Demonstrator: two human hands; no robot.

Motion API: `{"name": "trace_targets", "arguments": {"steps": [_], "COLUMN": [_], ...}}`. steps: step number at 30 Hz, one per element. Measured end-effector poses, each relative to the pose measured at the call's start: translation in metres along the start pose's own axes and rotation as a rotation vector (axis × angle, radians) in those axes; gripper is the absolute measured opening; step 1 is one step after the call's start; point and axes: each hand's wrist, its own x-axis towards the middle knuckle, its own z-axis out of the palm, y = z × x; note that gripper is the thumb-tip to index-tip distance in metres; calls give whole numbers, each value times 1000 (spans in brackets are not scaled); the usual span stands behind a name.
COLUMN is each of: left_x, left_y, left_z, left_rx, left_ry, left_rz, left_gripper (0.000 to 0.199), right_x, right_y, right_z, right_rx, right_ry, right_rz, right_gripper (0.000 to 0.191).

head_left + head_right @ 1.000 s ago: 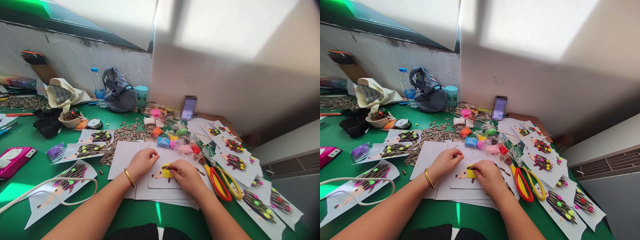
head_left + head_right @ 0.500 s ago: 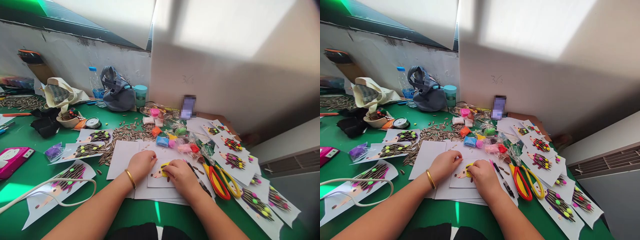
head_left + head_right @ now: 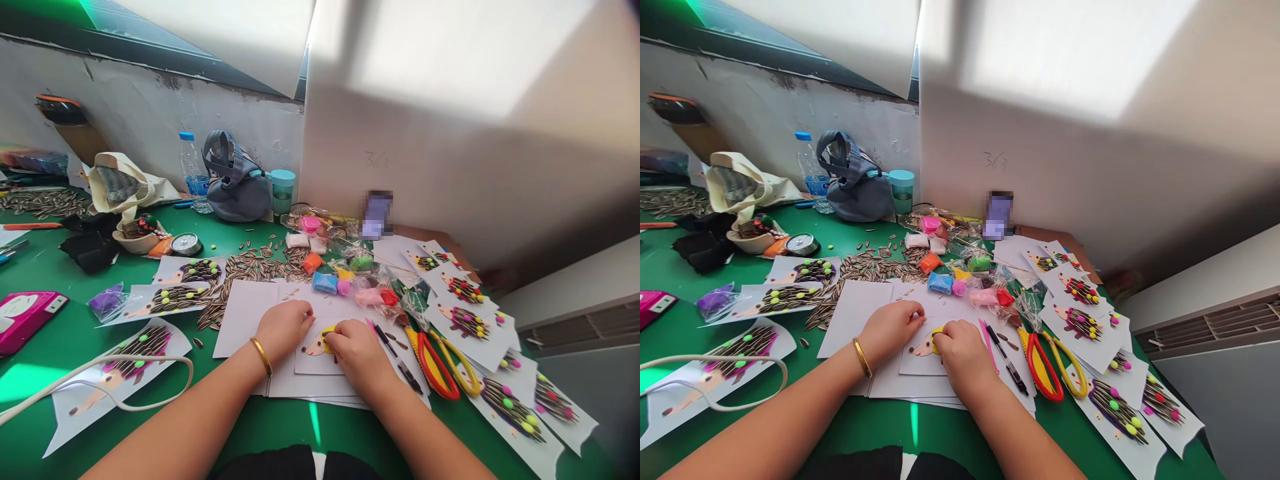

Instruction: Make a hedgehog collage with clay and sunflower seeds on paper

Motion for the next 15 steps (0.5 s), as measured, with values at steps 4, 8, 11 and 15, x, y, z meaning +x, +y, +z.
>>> {"name": "trace_targets", "arguments": {"steps": [4,8,11,15], "left_x": [0,2,1,-2], "left_y": [-1,1,6,14], "left_z": [0,-4,-11,-17], "left_rx": [-58,-188,-702,-1616], "left_ry": [10,51,79,-184], "left_rz": [-13,-26,-92,-399], "left_gripper": [18,23,24,26], "right_x": [-1,-1,0,2], "right_y": [-1,-1,1,2], "right_z": [-3,-16,-27,-31], "right_rx": [38,143,211,263], "right_ry": [21,66,148,235], "right_rz": [-5,32,67,95], "right_gripper": [18,22,21,21]}}
